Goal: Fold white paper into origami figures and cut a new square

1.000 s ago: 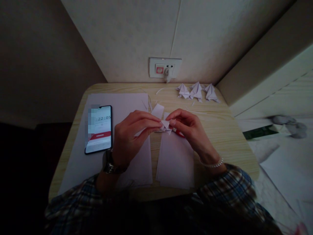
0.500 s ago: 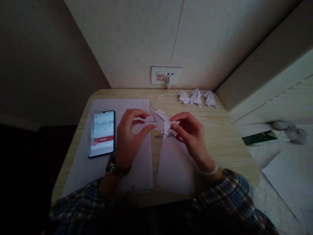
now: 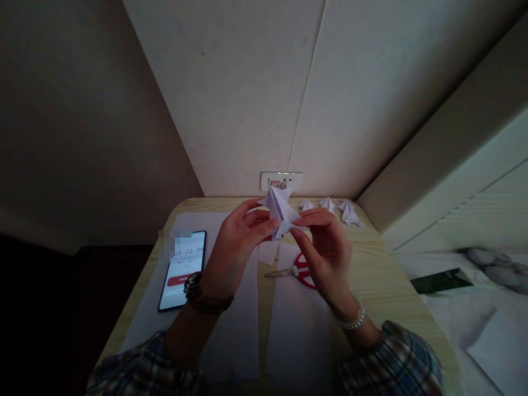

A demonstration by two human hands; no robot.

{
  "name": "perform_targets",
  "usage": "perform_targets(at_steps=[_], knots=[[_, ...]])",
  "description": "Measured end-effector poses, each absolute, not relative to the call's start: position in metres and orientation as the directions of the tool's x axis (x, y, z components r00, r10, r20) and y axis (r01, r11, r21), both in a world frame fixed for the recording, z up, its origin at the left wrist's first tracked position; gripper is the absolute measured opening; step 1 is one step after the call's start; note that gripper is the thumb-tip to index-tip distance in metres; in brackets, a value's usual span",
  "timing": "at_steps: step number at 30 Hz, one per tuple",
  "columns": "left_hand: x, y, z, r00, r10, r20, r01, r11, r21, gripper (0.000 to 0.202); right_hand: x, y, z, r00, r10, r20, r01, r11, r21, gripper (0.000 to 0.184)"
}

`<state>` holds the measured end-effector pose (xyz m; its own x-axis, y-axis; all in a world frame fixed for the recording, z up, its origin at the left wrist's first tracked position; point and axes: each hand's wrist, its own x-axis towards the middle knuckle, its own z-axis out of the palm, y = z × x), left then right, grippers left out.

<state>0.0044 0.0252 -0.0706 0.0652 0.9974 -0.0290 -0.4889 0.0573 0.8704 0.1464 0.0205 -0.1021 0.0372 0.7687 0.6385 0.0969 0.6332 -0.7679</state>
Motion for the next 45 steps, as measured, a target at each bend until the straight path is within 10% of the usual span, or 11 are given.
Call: perform_targets(at_steps=[21,45], knots=[[-0.003,0.054,-0.134,-0.097,0.972,-0.214,-0.408,0.157,0.899,0.035,0.151,0.050,-0.139,-0.252,0.808,0.533,0.458,0.584,-0.670,0.008],[-0.013,0.049,-0.143,-0.012,0.939,-0.344,-0.420,0.308,0.854,0.018,0.161,0.051,-0.150,-0.451,0.685,0.573,0.442,0.729,-0.523,0.015]])
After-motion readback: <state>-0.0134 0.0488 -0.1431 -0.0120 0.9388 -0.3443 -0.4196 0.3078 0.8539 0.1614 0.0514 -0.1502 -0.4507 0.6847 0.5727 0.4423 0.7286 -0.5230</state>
